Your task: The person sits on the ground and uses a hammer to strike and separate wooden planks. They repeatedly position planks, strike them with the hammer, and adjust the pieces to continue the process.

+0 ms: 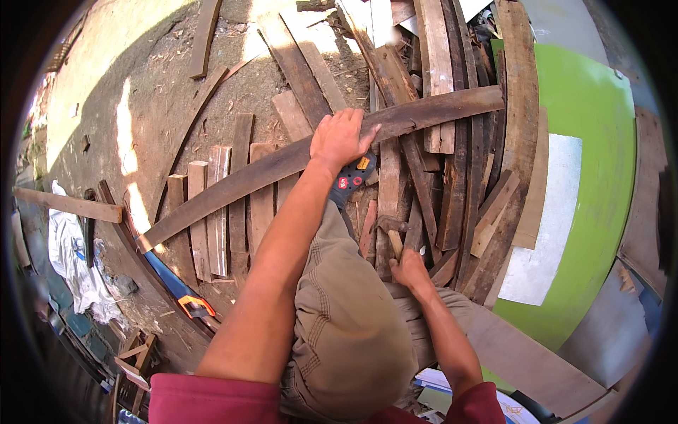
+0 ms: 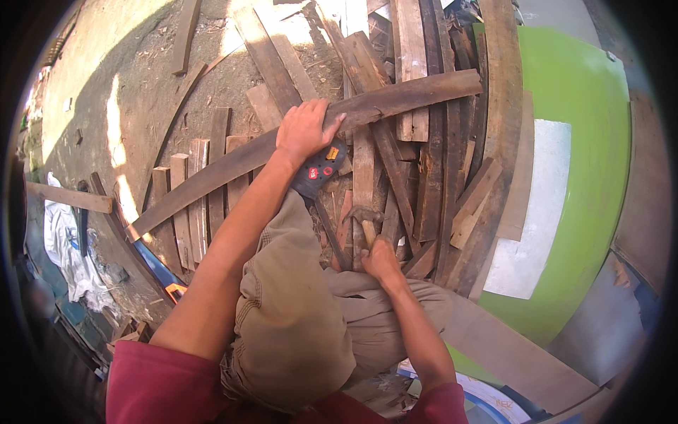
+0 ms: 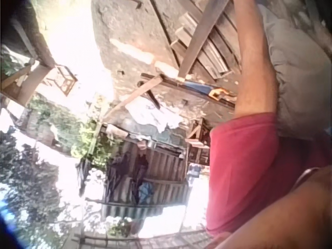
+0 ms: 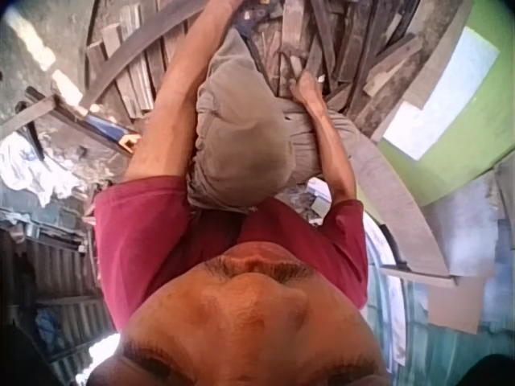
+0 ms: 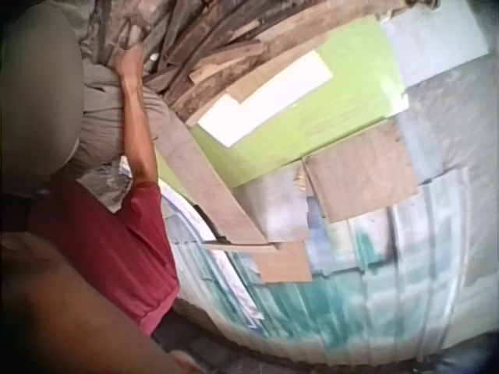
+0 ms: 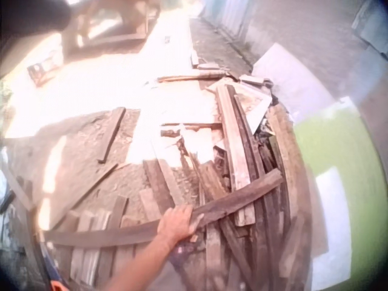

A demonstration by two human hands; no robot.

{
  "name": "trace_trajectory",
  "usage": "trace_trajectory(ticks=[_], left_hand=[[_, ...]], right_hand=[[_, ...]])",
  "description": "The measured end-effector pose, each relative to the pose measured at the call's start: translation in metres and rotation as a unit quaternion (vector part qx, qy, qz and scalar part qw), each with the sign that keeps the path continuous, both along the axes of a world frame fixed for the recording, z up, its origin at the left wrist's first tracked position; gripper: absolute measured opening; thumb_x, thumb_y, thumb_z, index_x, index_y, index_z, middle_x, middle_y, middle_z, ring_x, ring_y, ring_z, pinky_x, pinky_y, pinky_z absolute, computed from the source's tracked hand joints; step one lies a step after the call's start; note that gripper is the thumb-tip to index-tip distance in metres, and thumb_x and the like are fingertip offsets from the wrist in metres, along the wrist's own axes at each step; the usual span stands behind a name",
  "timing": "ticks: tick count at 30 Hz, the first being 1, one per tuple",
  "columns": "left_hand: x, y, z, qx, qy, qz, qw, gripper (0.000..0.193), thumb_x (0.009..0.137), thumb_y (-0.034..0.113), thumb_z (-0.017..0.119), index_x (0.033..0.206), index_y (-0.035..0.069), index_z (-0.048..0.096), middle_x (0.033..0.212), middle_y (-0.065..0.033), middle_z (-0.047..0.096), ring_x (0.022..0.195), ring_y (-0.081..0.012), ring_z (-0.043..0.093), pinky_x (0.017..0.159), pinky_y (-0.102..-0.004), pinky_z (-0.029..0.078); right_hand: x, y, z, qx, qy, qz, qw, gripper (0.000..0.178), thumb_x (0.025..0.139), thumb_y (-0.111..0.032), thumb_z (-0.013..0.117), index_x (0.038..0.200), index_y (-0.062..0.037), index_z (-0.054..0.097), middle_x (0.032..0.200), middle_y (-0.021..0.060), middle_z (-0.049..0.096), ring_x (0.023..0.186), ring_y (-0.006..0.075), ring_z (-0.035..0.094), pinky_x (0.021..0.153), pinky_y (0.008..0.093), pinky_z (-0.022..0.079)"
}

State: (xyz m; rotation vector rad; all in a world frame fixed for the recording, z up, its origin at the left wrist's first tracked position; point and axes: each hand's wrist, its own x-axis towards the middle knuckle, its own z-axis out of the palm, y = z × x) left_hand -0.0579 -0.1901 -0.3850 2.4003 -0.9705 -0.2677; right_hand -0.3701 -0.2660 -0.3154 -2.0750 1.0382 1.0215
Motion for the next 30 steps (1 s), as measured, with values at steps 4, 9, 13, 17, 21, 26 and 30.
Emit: trace_trajectory(ticks=[4, 9, 13, 17, 21, 26, 30], left_hand=[[-0.001, 0.000, -0.008, -0.021, -0.025, 0.007, 0.999, 0.027, 0.102, 0.031, 0.049, 0.100, 0.007, 0.062, 0.100, -0.0126, 0.069, 0.096, -0.0296, 0.066, 0.081, -0.0431, 0.049], [-0.001, 0.002, -0.010, -0.038, -0.039, 0.008, 0.998, 0.023, 0.101, 0.026, 0.050, 0.104, 0.007, 0.062, 0.094, -0.0128, 0.067, 0.093, -0.0312, 0.066, 0.080, -0.0433, 0.048], [0.001, 0.000, -0.005, -0.020, -0.005, 0.009, 1.000, 0.026, 0.101, 0.029, 0.049, 0.098, 0.007, 0.061, 0.095, -0.0133, 0.068, 0.095, -0.0315, 0.066, 0.082, -0.0434, 0.049], [0.000, 0.001, -0.010, -0.033, -0.016, 0.003, 0.999, 0.024, 0.101, 0.028, 0.050, 0.098, 0.006, 0.061, 0.095, -0.0136, 0.068, 0.096, -0.0318, 0.066, 0.083, -0.0435, 0.049], [-0.003, 0.000, -0.006, -0.028, 0.003, -0.002, 1.000, 0.024, 0.101, 0.027, 0.049, 0.098, 0.006, 0.060, 0.096, -0.0137, 0.068, 0.096, -0.0317, 0.066, 0.084, -0.0434, 0.049], [-0.005, 0.000, -0.010, -0.036, -0.008, 0.009, 0.999, 0.025, 0.101, 0.029, 0.049, 0.099, 0.007, 0.060, 0.096, -0.0135, 0.068, 0.096, -0.0316, 0.066, 0.084, -0.0429, 0.049], [0.002, 0.001, -0.005, -0.015, -0.008, 0.005, 1.000, 0.023, 0.101, 0.027, 0.050, 0.105, 0.007, 0.061, 0.098, -0.0131, 0.068, 0.096, -0.0310, 0.066, 0.083, -0.0426, 0.049]], right_hand=[[0.061, -0.024, 0.071, 0.007, -0.135, -0.076, 0.988, 0.041, 0.090, -0.026, 0.064, 0.113, 0.0081, 0.061, 0.080, 0.0271, 0.066, 0.077, 0.0359, 0.071, 0.071, 0.0450, 0.053], [0.164, -0.034, 0.131, -0.077, -0.308, -0.023, 0.948, 0.038, 0.104, -0.032, 0.054, 0.109, 0.0047, 0.060, 0.074, 0.0300, 0.062, 0.073, 0.0486, 0.064, 0.064, 0.0487, 0.048], [0.220, -0.072, 0.149, -0.122, -0.185, 0.090, 0.971, 0.043, 0.106, -0.035, 0.048, 0.099, 0.0068, 0.057, 0.071, 0.0337, 0.060, 0.076, 0.0520, 0.063, 0.064, 0.0543, 0.046], [0.234, -0.069, 0.173, -0.108, -0.249, 0.117, 0.955, 0.040, 0.105, -0.032, 0.051, 0.094, 0.0069, 0.055, 0.070, 0.0326, 0.060, 0.073, 0.0519, 0.062, 0.064, 0.0552, 0.046], [0.221, -0.089, 0.152, -0.142, -0.166, 0.196, 0.956, 0.037, 0.105, -0.030, 0.050, 0.095, 0.0055, 0.056, 0.070, 0.0317, 0.061, 0.073, 0.0518, 0.063, 0.064, 0.0557, 0.047], [0.210, -0.104, 0.162, -0.148, -0.137, 0.134, 0.970, 0.037, 0.106, -0.030, 0.049, 0.096, 0.0055, 0.056, 0.072, 0.0326, 0.062, 0.076, 0.0516, 0.064, 0.066, 0.0557, 0.047], [0.226, -0.082, 0.176, -0.085, -0.263, 0.106, 0.955, 0.037, 0.106, -0.030, 0.050, 0.092, 0.0046, 0.053, 0.070, 0.0324, 0.059, 0.072, 0.0514, 0.062, 0.064, 0.0564, 0.045]])
